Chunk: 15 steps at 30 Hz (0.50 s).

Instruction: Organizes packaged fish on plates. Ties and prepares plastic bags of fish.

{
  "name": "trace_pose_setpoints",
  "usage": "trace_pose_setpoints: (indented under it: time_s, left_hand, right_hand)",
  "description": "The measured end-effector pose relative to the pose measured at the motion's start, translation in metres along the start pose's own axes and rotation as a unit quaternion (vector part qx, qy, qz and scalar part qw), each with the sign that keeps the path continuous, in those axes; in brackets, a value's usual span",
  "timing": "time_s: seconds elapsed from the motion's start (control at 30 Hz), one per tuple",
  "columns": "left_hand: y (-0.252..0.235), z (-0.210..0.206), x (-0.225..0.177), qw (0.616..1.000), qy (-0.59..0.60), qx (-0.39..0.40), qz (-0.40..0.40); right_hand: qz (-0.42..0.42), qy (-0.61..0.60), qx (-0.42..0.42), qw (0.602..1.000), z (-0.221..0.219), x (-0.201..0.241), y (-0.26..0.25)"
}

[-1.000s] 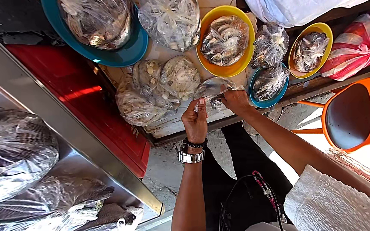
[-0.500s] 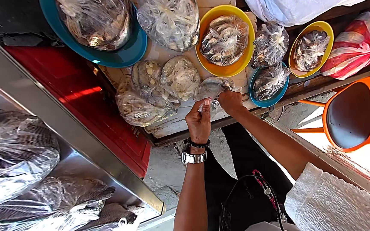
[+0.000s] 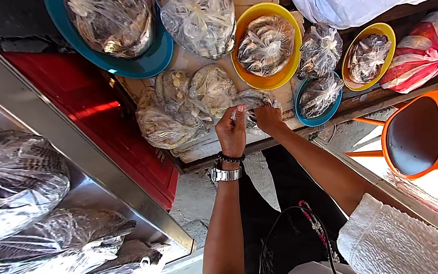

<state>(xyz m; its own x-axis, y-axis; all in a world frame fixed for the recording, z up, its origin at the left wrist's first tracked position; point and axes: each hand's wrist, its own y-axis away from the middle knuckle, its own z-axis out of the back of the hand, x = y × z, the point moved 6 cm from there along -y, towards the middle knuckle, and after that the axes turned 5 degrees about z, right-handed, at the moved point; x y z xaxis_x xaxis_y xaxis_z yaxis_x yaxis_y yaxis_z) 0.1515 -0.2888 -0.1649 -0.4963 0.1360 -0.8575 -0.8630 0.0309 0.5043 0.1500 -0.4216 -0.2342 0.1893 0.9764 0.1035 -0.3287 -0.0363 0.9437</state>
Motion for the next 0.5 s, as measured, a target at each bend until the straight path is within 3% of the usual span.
trace_pose_setpoints:
  time_s: [0.27, 0.5]
  left_hand:
    - [0.006, -0.001, 0.009, 1.0, 0.018, -0.001, 0.024]
    - [0.005, 0.005, -0.03, 0.999, 0.014, 0.008, -0.043]
  right_hand:
    - [0.037, -0.028, 0.017, 0.999, 0.003, -0.03, -0.005]
    - [0.053, -0.048, -0.071, 0.995, 0.045, -0.038, 0.031]
